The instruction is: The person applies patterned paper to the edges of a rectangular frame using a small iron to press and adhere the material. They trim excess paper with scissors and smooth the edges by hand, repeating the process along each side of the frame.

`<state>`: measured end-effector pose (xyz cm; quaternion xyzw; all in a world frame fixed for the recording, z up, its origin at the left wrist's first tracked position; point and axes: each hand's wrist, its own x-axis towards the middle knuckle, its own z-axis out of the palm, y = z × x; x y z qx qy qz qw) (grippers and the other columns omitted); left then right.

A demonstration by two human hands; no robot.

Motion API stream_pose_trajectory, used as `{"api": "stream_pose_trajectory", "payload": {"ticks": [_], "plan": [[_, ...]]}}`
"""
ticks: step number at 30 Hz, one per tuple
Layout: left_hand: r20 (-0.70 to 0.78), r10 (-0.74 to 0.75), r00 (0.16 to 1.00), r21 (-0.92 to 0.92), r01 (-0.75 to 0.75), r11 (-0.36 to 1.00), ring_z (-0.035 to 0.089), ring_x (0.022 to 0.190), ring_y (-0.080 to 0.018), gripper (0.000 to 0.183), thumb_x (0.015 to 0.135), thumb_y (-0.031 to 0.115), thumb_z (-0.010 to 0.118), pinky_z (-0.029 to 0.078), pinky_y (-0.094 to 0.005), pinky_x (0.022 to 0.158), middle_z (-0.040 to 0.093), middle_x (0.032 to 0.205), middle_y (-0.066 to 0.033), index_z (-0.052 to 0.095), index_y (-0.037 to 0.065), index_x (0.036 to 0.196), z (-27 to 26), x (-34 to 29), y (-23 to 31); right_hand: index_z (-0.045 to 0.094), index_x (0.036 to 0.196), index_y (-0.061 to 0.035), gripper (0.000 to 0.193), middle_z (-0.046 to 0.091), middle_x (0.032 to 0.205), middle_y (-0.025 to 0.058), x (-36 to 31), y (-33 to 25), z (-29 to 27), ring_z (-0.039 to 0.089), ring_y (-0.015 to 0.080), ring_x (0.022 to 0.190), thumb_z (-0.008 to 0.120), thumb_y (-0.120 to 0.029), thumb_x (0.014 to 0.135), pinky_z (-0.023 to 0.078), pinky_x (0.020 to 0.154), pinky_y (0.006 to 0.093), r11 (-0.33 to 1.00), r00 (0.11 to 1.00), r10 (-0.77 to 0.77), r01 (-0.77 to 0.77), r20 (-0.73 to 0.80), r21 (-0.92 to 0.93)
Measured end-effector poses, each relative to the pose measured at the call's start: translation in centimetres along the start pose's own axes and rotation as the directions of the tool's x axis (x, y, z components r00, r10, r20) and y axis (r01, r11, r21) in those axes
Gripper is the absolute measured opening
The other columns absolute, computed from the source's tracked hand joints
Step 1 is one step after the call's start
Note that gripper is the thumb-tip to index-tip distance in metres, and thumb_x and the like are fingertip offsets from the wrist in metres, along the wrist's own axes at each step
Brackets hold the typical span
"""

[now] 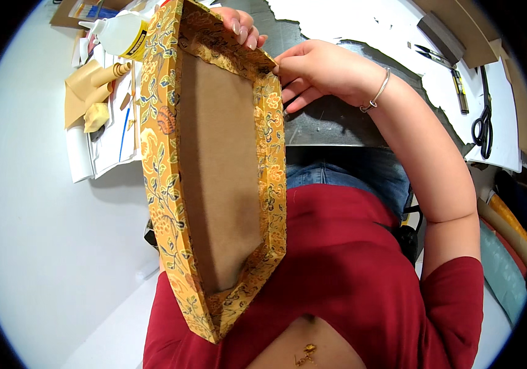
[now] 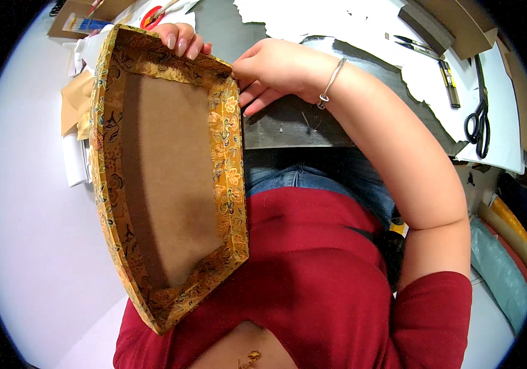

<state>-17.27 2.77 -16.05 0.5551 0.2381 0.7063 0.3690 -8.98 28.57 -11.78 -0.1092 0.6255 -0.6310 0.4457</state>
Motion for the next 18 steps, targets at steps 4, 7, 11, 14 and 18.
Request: {"api": "stream_pose_trajectory", "payload": {"ticks": [4,7,11,14,18], "plan": [[0.030,-0.003,1.000,0.013,0.003,1.000,0.061,0.126,-0.0250,0.033,0.108,0.028,0.064,0.032,-0.0476,0.129,0.062,0.126,-0.0054,0.066,0.009,0.135,-1.2,-1.5,0.0,0.071,0.118,0.0095,0.034,0.077,0.109,0.0158,-0.1,-0.5,0.8,0.078,0.0205,0.092,0.061,-0.020,0.104,0.070,0.081,0.0347,1.000,0.999,0.017,-0.017,-0.039,0.006],[0.047,-0.018,0.999,0.018,0.017,1.000,0.061,0.126,-0.0252,0.033,0.108,0.029,0.065,0.032,-0.0479,0.130,0.062,0.126,-0.0056,0.066,0.009,0.134,-2.1,-2.5,0.2,0.071,0.111,0.0076,0.031,0.076,0.101,0.0123,0.2,-0.6,1.1,0.078,0.0196,0.088,0.065,-0.021,0.101,0.069,0.078,0.0343,0.998,0.997,0.056,-0.059,-0.060,-0.037],[0.074,-0.021,0.997,0.015,0.020,1.000,0.061,0.125,-0.0255,0.034,0.107,0.030,0.066,0.032,-0.0483,0.130,0.062,0.125,-0.0059,0.066,0.008,0.134,-3.4,-3.1,0.1,0.071,0.111,0.0056,0.029,0.073,0.095,0.0092,0.4,-0.2,1.2,0.077,0.0186,0.085,0.067,-0.021,0.099,0.069,0.077,0.0347,0.999,0.995,0.034,-0.036,-0.091,-0.020],[0.090,-0.020,0.996,0.012,0.019,1.000,0.061,0.125,-0.0257,0.035,0.107,0.030,0.066,0.032,-0.0486,0.130,0.062,0.125,-0.0061,0.066,0.008,0.133,-4.3,-3.4,0.0,0.070,0.116,0.0054,0.032,0.073,0.097,0.0092,0.5,0.1,1.5,0.076,0.0183,0.087,0.066,-0.021,0.100,0.069,0.078,0.0351,0.999,0.993,0.022,-0.026,-0.113,-0.031],[0.099,-0.015,0.995,0.018,0.013,1.000,0.062,0.124,-0.0260,0.036,0.106,0.031,0.067,0.032,-0.0490,0.130,0.061,0.125,-0.0064,0.066,0.007,0.133,-4.3,-4.1,0.1,0.068,0.129,0.0060,0.037,0.075,0.109,0.0116,-0.5,-0.2,1.6,0.076,0.0188,0.095,0.057,-0.021,0.106,0.069,0.084,0.0353,1.000,0.998,-0.011,0.010,-0.056,-0.006]]}}
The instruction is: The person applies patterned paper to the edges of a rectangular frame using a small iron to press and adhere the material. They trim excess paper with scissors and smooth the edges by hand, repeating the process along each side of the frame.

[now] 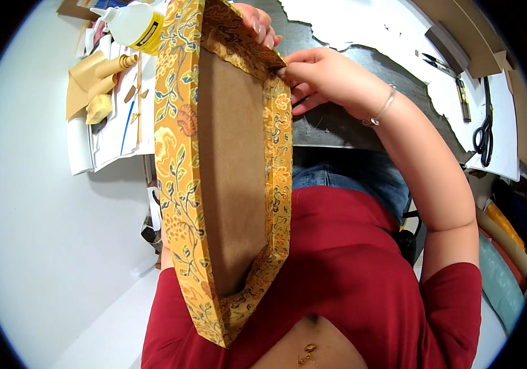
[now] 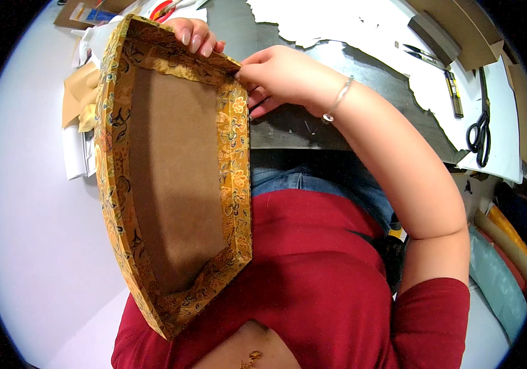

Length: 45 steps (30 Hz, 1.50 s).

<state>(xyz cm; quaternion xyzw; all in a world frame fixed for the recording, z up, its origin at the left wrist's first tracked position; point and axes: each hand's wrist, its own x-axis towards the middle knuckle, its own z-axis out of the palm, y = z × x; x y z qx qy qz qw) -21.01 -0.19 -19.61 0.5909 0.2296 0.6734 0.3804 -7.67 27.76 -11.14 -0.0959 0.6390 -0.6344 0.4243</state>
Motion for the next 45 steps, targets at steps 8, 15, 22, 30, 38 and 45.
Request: {"api": "stream_pose_trajectory", "payload": {"ticks": [8,15,22,30,38,45], "plan": [[-0.009,0.009,1.000,-0.001,-0.009,1.000,0.062,0.123,-0.0254,0.038,0.106,0.032,0.068,0.032,-0.0484,0.131,0.062,0.123,-0.0055,0.066,0.008,0.136,-0.4,-0.5,-0.4,0.064,0.140,0.0064,0.041,0.075,0.118,0.0122,-0.6,0.3,-1.1,0.077,0.0180,0.100,0.054,-0.019,0.110,0.068,0.086,0.0351,0.998,0.997,-0.057,0.057,0.056,-0.004],[-0.010,0.003,1.000,-0.001,-0.003,1.000,0.061,0.125,-0.0256,0.038,0.106,0.032,0.067,0.032,-0.0487,0.131,0.062,0.124,-0.0059,0.066,0.009,0.136,-0.7,-0.5,-0.5,0.070,0.125,0.0079,0.035,0.076,0.104,0.0122,-0.1,-0.1,-0.2,0.076,0.0179,0.090,0.057,-0.018,0.106,0.069,0.081,0.0365,0.998,0.998,-0.036,0.034,-0.042,-0.044],[-0.015,-0.006,1.000,0.005,0.006,1.000,0.061,0.126,-0.0257,0.039,0.106,0.033,0.066,0.031,-0.0489,0.131,0.062,0.125,-0.0063,0.065,0.009,0.137,-0.6,-0.6,-0.4,0.072,0.121,0.0068,0.032,0.074,0.090,0.0084,0.6,0.2,0.5,0.075,0.0180,0.080,0.061,-0.017,0.102,0.069,0.079,0.0366,0.997,0.994,-0.045,0.039,-0.096,-0.061],[-0.024,-0.012,1.000,0.006,0.012,1.000,0.060,0.128,-0.0259,0.039,0.107,0.034,0.066,0.031,-0.0492,0.131,0.062,0.127,-0.0067,0.065,0.009,0.137,-1.0,-0.2,-0.5,0.071,0.107,0.0019,0.022,0.072,0.085,0.0069,0.7,0.2,0.7,0.074,0.0162,0.076,0.066,-0.019,0.101,0.068,0.074,0.0349,0.990,0.991,-0.063,0.047,-0.118,-0.134],[-0.039,-0.012,0.999,0.012,0.012,1.000,0.059,0.129,-0.0261,0.039,0.107,0.034,0.065,0.031,-0.0494,0.131,0.062,0.128,-0.0072,0.064,0.010,0.138,-0.8,0.4,-0.2,0.071,0.112,0.0018,0.025,0.074,0.089,0.0089,1.2,0.2,1.1,0.074,0.0170,0.077,0.065,-0.020,0.102,0.066,0.072,0.0343,0.982,0.992,-0.078,0.059,-0.101,-0.179],[-0.039,0.000,0.999,0.006,0.001,1.000,0.059,0.131,-0.0263,0.040,0.108,0.035,0.064,0.031,-0.0497,0.131,0.062,0.129,-0.0076,0.063,0.010,0.139,-1.4,0.9,-1.0,0.070,0.127,0.0044,0.035,0.075,0.094,0.0106,0.8,1.2,1.9,0.074,0.0198,0.081,0.058,-0.019,0.104,0.064,0.078,0.0350,0.983,0.977,-0.174,0.165,-0.125,-0.083]]}}
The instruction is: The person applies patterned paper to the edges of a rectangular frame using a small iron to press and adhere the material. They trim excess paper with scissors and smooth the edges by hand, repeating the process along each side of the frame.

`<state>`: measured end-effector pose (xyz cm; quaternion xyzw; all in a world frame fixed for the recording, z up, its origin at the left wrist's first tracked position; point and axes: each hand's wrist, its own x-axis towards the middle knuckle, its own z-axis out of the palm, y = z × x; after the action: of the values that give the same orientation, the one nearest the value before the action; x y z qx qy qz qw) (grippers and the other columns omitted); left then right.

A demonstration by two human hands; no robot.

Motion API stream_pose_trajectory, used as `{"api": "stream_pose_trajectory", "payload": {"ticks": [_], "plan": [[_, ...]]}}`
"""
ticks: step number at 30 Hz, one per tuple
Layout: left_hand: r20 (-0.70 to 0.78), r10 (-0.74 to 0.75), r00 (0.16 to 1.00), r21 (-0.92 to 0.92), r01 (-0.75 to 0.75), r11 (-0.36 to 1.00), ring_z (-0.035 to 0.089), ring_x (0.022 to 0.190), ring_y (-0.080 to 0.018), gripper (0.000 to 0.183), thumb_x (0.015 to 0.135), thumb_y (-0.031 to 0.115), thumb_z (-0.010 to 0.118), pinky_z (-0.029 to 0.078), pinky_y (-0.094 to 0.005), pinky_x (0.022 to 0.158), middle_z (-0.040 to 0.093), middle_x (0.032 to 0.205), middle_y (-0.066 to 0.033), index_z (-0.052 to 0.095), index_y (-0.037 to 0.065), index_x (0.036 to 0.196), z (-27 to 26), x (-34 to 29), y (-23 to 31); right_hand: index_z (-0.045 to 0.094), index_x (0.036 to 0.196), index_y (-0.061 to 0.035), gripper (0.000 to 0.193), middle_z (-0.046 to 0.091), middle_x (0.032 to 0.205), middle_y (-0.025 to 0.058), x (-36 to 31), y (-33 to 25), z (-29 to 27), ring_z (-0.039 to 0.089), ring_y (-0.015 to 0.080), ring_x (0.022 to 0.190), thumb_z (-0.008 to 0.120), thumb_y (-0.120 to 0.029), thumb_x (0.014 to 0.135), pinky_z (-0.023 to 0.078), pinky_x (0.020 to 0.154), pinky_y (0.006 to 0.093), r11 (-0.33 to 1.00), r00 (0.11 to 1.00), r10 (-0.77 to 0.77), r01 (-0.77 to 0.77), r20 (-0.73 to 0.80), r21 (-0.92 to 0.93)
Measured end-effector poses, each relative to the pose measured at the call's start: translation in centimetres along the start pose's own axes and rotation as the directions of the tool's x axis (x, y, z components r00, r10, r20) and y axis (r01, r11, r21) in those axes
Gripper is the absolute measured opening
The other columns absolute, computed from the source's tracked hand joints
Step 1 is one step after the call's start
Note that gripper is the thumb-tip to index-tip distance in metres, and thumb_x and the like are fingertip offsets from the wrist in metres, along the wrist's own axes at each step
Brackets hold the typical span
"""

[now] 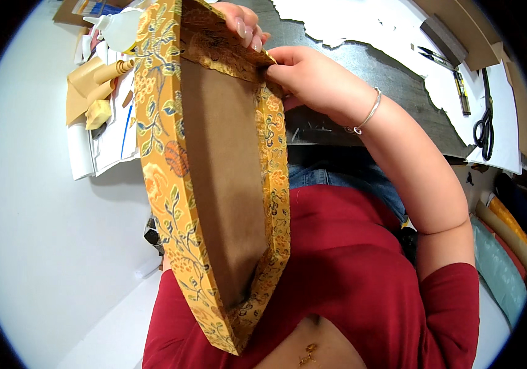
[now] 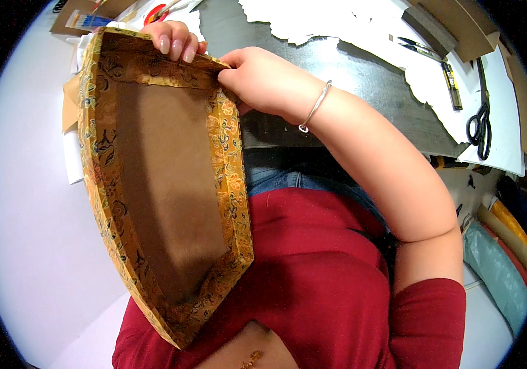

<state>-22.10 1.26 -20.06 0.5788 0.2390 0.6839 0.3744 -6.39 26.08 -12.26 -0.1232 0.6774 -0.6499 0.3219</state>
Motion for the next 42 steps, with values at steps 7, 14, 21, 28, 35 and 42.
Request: {"api": "stream_pose_trajectory", "payload": {"ticks": [7,14,21,28,35,42], "plan": [[-0.055,-0.003,0.998,0.028,0.004,1.000,0.058,0.132,-0.0264,0.040,0.108,0.036,0.063,0.031,-0.0499,0.131,0.062,0.131,-0.0080,0.063,0.010,0.139,1.8,-0.7,1.6,0.068,0.132,0.0025,0.036,0.074,0.100,0.0095,0.9,0.4,0.9,0.073,0.0185,0.090,0.052,-0.017,0.106,0.063,0.080,0.0356,0.988,0.993,-0.107,0.111,0.045,-0.104],[-0.149,0.062,0.987,0.064,-0.053,0.997,0.058,0.133,-0.0266,0.040,0.109,0.036,0.062,0.031,-0.0501,0.132,0.062,0.132,-0.0083,0.062,0.010,0.140,3.7,-0.6,1.1,0.068,0.135,-0.0003,0.035,0.067,0.093,0.0006,0.1,-1.4,-2.2,0.071,0.0100,0.089,0.062,-0.018,0.105,0.066,0.089,0.0344,0.990,0.972,0.095,-0.114,0.213,0.079],[-0.580,0.243,0.777,0.341,-0.039,0.939,0.057,0.135,-0.0268,0.041,0.109,0.037,0.062,0.031,-0.0504,0.132,0.062,0.133,-0.0087,0.062,0.011,0.140,8.0,1.7,2.6,0.072,0.127,0.0011,0.033,0.074,0.090,0.0064,2.9,1.4,0.4,0.074,0.0168,0.084,0.065,-0.019,0.102,0.067,0.075,0.0358,0.989,0.995,0.095,-0.096,0.014,0.115],[-0.724,0.396,0.565,0.523,0.075,0.849,0.057,0.136,-0.0269,0.041,0.110,0.037,0.061,0.030,-0.0506,0.132,0.062,0.134,-0.0091,0.061,0.011,0.141,12.2,2.3,2.7,0.068,0.126,0.0073,0.044,0.077,0.084,0.0175,-2.1,2.7,4.3,0.076,0.0245,0.067,0.063,-0.031,0.105,0.062,0.064,0.0377,0.988,0.993,-0.105,0.110,0.053,-0.105],[-0.713,0.463,0.527,0.604,0.125,0.787,0.056,0.137,-0.0271,0.041,0.110,0.038,0.060,0.030,-0.0508,0.132,0.062,0.135,-0.0095,0.061,0.011,0.141,15.1,2.1,1.9,0.064,0.120,0.0025,0.026,0.069,0.087,0.0031,-8.5,4.6,5.8,0.062,0.0093,0.077,0.063,-0.021,0.109,0.052,0.070,0.0285,0.996,0.957,0.074,-0.057,0.280,-0.068],[-0.721,0.496,0.483,0.628,0.153,0.763,0.056,0.139,-0.0273,0.041,0.110,0.038,0.060,0.030,-0.0511,0.132,0.062,0.137,-0.0099,0.060,0.011,0.142,17.5,1.7,1.8,0.060,0.135,-0.0006,0.027,0.069,0.095,-0.0025,-10.7,3.8,5.6,0.061,0.0022,0.085,0.062,-0.008,0.109,0.054,0.075,0.0242,0.984,0.889,0.145,-0.177,0.435,0.035]]}}
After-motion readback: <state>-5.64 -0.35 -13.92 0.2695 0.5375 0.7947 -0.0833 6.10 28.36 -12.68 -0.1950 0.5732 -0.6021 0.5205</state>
